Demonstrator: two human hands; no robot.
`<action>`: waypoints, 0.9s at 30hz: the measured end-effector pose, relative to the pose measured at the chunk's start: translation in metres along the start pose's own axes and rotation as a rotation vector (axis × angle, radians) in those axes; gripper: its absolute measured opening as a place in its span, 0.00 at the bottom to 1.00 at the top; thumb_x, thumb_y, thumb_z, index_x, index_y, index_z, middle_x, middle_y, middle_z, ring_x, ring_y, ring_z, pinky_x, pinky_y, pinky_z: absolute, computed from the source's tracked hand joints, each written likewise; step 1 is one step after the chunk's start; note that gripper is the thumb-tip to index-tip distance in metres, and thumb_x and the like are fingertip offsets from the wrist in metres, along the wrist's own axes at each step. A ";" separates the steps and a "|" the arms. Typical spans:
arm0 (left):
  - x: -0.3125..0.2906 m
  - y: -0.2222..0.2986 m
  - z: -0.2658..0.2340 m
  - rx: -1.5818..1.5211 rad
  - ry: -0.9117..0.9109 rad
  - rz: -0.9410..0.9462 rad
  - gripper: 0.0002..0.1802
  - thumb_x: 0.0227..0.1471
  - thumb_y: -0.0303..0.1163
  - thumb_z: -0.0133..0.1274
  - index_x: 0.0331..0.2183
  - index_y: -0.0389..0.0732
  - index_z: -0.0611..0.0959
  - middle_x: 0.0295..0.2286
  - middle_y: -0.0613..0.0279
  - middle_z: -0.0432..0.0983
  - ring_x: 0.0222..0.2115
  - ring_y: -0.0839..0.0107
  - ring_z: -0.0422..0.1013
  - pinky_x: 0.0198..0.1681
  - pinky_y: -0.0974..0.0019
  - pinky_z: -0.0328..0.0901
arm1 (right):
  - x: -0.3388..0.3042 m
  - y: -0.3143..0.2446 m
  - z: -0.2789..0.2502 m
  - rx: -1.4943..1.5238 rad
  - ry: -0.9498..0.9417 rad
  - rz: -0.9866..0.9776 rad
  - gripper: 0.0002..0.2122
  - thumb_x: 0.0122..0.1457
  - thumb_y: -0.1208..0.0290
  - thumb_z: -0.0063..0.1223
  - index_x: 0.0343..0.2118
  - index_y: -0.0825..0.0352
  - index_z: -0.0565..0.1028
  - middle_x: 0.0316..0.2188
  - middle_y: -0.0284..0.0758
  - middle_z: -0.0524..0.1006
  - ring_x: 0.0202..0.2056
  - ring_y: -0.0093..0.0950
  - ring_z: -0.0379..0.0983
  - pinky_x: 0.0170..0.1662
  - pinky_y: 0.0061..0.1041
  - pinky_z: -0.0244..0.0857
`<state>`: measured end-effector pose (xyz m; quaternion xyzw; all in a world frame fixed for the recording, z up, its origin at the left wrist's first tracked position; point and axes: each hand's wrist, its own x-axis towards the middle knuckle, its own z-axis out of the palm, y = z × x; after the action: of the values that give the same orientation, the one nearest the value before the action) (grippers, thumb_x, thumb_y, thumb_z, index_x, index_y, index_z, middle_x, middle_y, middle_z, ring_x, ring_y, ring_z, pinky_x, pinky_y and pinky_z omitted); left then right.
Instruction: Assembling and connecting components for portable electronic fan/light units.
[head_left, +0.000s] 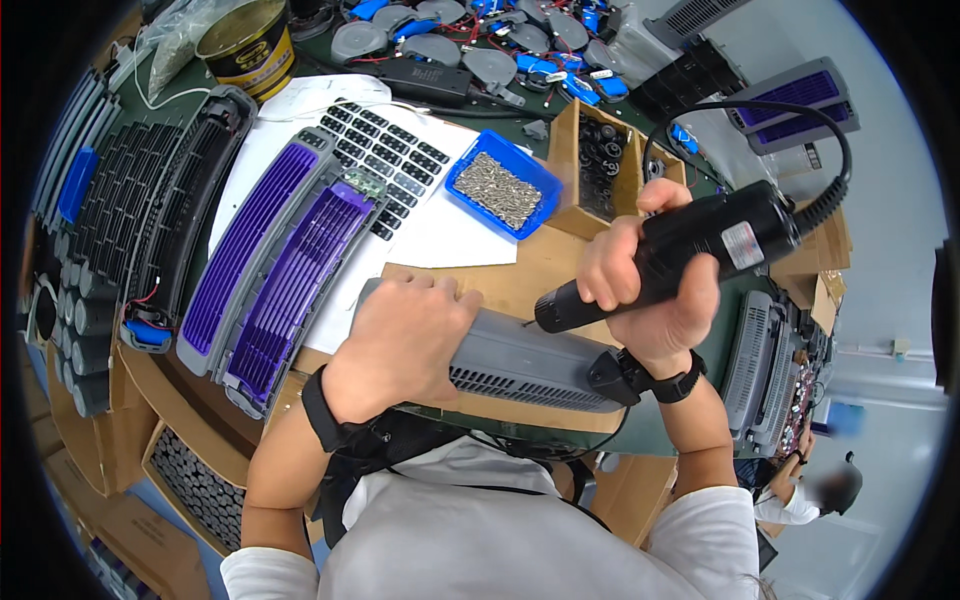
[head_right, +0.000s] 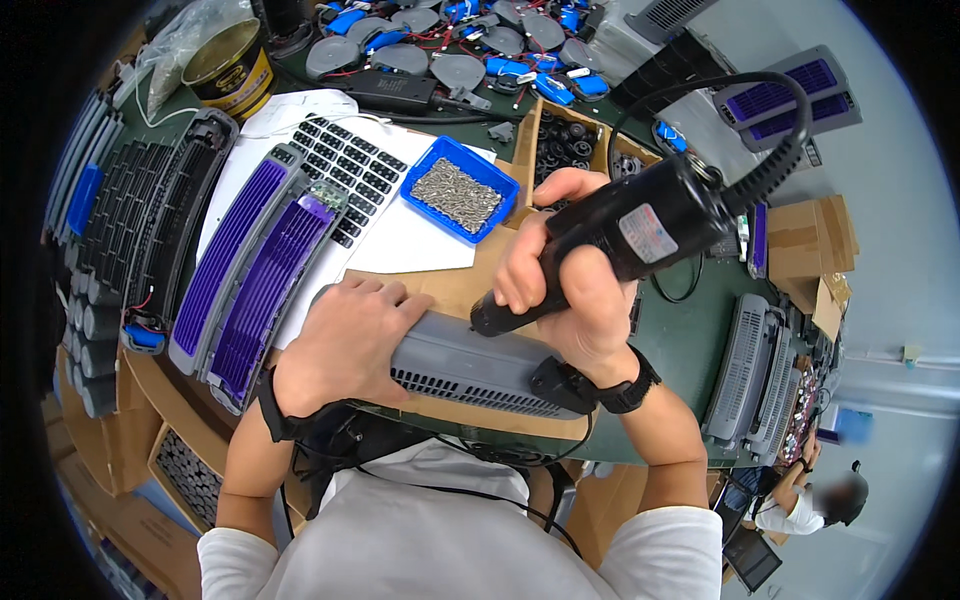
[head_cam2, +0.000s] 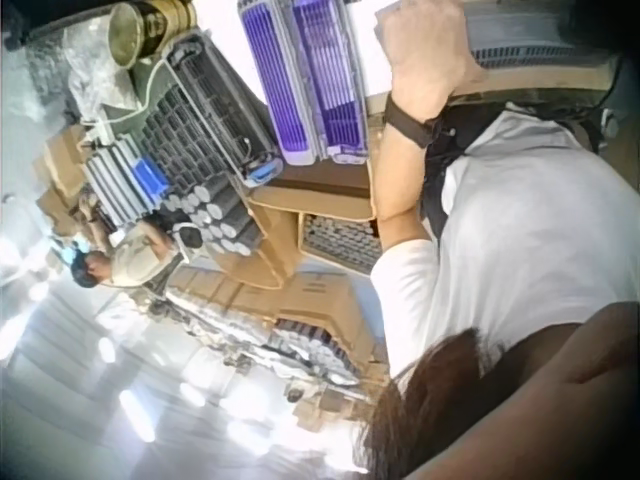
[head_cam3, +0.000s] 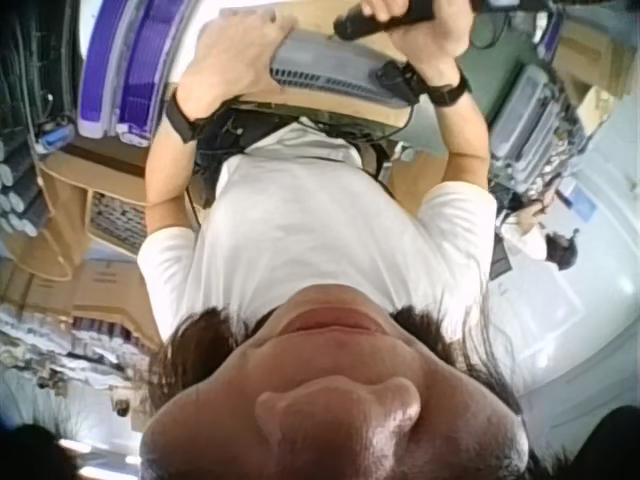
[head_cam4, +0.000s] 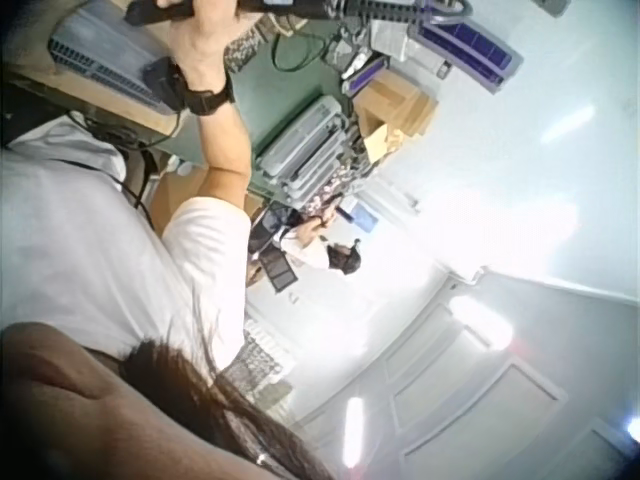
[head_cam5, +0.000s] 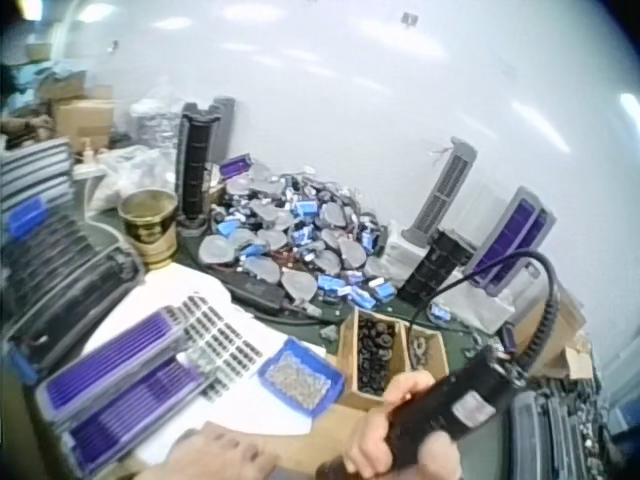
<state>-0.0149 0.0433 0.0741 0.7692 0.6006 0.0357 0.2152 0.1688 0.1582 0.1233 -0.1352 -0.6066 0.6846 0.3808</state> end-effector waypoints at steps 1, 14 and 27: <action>0.000 -0.002 0.001 -0.008 0.002 -0.005 0.43 0.20 0.46 0.70 0.44 0.43 0.78 0.35 0.57 0.76 0.40 0.58 0.73 0.47 0.60 0.66 | 0.002 0.001 -0.001 -0.071 0.008 -0.007 0.26 0.59 0.46 0.48 0.48 0.64 0.60 0.15 0.28 0.63 0.16 0.22 0.60 0.24 0.24 0.60; -0.001 -0.005 0.012 0.069 0.077 0.081 0.31 0.25 0.41 0.69 0.35 0.39 0.76 0.30 0.57 0.74 0.33 0.62 0.73 0.38 0.65 0.66 | -0.011 0.010 0.011 -0.063 -0.307 0.001 0.14 0.49 0.80 0.60 0.34 0.66 0.65 0.18 0.32 0.70 0.19 0.25 0.66 0.26 0.27 0.65; -0.017 -0.020 -0.001 -0.261 0.305 0.145 0.45 0.21 0.43 0.72 0.46 0.35 0.75 0.38 0.51 0.74 0.43 0.54 0.71 0.53 0.59 0.61 | -0.009 0.003 0.023 -0.133 0.009 0.062 0.20 0.51 0.66 0.63 0.39 0.63 0.62 0.15 0.30 0.66 0.15 0.23 0.61 0.22 0.25 0.61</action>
<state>-0.0378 0.0311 0.0713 0.7617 0.5596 0.2444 0.2165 0.1591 0.1352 0.1236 -0.1820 -0.6448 0.6536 0.3521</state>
